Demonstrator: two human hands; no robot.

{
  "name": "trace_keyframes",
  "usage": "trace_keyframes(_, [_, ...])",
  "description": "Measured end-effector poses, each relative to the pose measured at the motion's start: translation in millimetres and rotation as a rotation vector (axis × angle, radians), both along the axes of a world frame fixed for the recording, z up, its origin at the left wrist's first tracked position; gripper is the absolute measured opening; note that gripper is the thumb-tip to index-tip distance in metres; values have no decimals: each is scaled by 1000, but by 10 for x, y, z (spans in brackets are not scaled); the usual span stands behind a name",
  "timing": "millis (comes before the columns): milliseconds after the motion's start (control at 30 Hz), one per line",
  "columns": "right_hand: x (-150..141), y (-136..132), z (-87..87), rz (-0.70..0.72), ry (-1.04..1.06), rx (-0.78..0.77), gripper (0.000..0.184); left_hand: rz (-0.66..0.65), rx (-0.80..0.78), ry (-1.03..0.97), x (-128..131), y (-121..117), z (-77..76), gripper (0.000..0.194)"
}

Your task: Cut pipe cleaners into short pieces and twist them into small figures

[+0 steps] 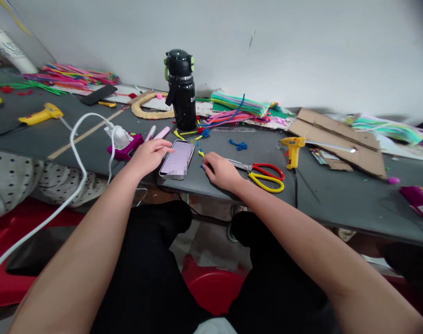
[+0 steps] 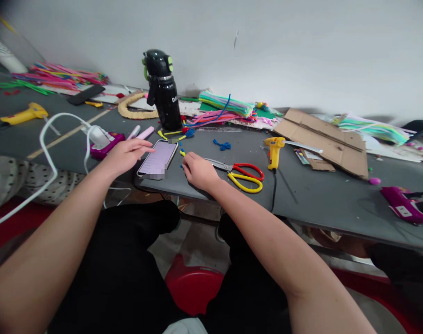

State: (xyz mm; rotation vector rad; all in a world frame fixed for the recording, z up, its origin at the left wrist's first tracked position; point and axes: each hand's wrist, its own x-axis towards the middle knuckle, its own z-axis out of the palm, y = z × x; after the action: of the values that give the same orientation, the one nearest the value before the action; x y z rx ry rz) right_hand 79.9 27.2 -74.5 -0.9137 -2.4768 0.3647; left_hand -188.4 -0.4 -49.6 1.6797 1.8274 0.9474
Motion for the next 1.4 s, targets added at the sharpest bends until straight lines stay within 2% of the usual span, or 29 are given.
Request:
trace_keyframes(300, [-1, -7, 15, 0, 5, 0, 12, 42, -10, 53, 44, 11, 36, 33])
trace_keyframes(533, [-11, 0, 7, -3, -2, -1, 12, 50, -4, 82, 34, 87, -23, 36])
trace_keyframes(767, [-11, 13, -9, 4, 6, 4, 12, 80, -29, 88, 85, 90, 13, 34])
trace_keyframes(967, [-9, -4, 6, -3, -1, -6, 11, 66, -42, 57, 104, 147, -31, 36])
trace_keyframes(1400, [-3, -11, 21, -2, -2, -15, 12, 116, 100, 17, 62, 30, 41, 32])
